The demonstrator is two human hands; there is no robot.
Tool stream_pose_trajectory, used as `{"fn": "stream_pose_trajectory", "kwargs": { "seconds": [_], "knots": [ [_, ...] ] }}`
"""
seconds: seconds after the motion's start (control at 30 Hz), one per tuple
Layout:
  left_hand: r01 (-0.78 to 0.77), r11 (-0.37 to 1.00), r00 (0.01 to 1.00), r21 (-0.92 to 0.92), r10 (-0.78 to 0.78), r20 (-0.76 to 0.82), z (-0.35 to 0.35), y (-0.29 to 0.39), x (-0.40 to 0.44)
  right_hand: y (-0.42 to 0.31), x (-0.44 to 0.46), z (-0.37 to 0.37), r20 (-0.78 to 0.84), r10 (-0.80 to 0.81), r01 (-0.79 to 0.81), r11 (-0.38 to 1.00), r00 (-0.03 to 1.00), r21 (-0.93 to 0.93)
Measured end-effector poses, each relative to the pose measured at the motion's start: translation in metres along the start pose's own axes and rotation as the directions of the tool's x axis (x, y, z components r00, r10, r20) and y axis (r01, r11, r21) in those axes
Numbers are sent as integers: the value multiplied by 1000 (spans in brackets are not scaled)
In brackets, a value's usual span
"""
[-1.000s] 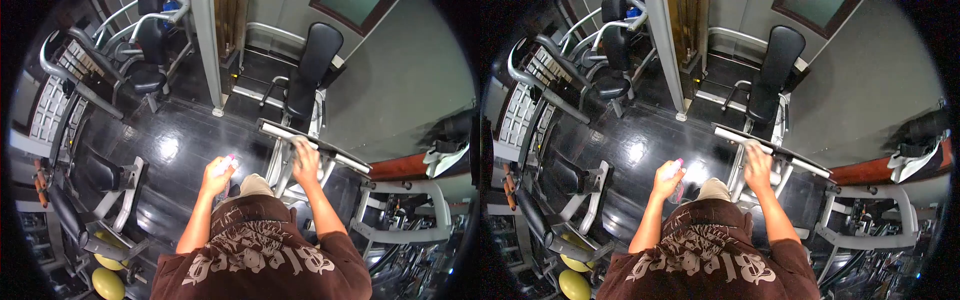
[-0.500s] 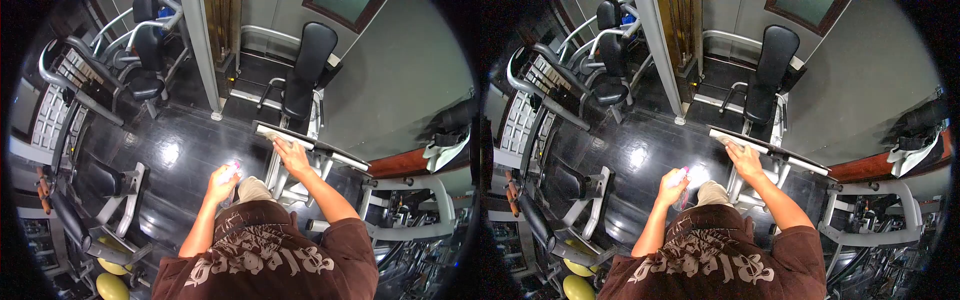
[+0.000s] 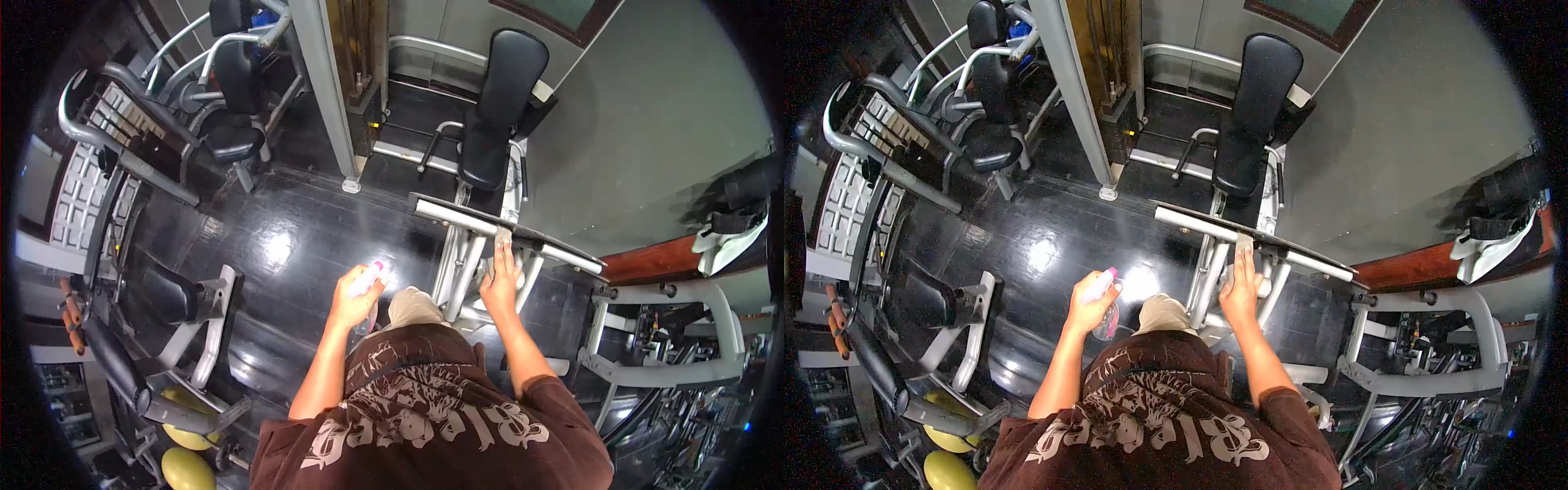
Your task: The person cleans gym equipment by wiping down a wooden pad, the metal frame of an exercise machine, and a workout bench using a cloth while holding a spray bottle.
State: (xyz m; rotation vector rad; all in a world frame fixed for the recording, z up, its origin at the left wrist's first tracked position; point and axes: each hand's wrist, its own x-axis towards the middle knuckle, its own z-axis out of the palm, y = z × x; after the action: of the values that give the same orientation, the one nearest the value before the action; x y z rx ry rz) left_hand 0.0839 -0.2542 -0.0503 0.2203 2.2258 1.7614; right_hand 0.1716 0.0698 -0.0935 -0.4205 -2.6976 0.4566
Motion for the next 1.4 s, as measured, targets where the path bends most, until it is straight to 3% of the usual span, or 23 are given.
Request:
{"fn": "stream_pose_trajectory", "kwargs": {
  "seconds": [0.03, 0.07, 0.1, 0.13, 0.23, 0.33, 0.47, 0.6, 0.73, 0.97, 1.03, 1.07, 1.27, 1.37, 1.4],
  "knots": [
    [-16, 1000, 1000, 17, 16, -1, -2, 1, 0, -13, -5, 4, 58, 189, -196, 967, 980, 162],
    [-38, 999, 999, 28, 38, -4, -4, 4, 0, -8, -13, 28, 1, 231, -214, 900, 973, 380],
    [-59, 998, 998, 38, 59, -8, -5, 12, -1, -18, -16, 33, 221, 413, -459, 667, 883, 587],
    [-79, 996, 997, 49, 80, -11, -6, 17, -2, -31, -17, 38, 471, 493, -659, 335, 732, 673],
    [-63, 998, 998, 28, 63, -19, -16, 30, -4, -65, -6, 40, 744, 385, -720, -239, 546, 652],
    [-75, 997, 996, 35, 76, -37, -30, 43, -6, -96, 18, 23, 809, 211, -744, -320, 548, 587],
    [-80, 995, 992, 51, 85, -97, -47, 60, -13, -133, 49, -3, 796, -5, -756, -314, 606, 574],
    [-110, 994, 982, 27, 113, -151, -58, 61, -17, -159, 64, -17, 775, -119, -782, -148, 621, 605],
    [-126, 990, 977, 59, 134, -166, -65, 63, -15, -170, 83, -25, 700, -148, -708, -2, 699, 707],
    [4, 1000, 976, -7, -6, -220, -86, 69, -14, -173, 117, -36, 704, -246, -735, -59, 666, 675],
    [-61, 996, 959, 66, 77, -272, -93, 67, -13, -181, 119, -30, 722, -246, -750, -35, 646, 660],
    [-91, 990, 948, 104, 119, -297, -97, 65, -12, -183, 119, -22, 682, -319, -724, -20, 658, 690],
    [-83, 991, 882, 105, 122, -455, -119, 48, -21, -205, 133, 7, 696, -418, -762, 13, 584, 648],
    [-36, 999, 857, 1, 32, -514, -132, 48, -32, -222, 147, 19, 710, -475, -778, 82, 519, 623],
    [-52, 998, 837, 41, 66, -544, -136, 48, -34, -229, 151, 22, 723, -479, -784, 110, 497, 611]
  ]
}}
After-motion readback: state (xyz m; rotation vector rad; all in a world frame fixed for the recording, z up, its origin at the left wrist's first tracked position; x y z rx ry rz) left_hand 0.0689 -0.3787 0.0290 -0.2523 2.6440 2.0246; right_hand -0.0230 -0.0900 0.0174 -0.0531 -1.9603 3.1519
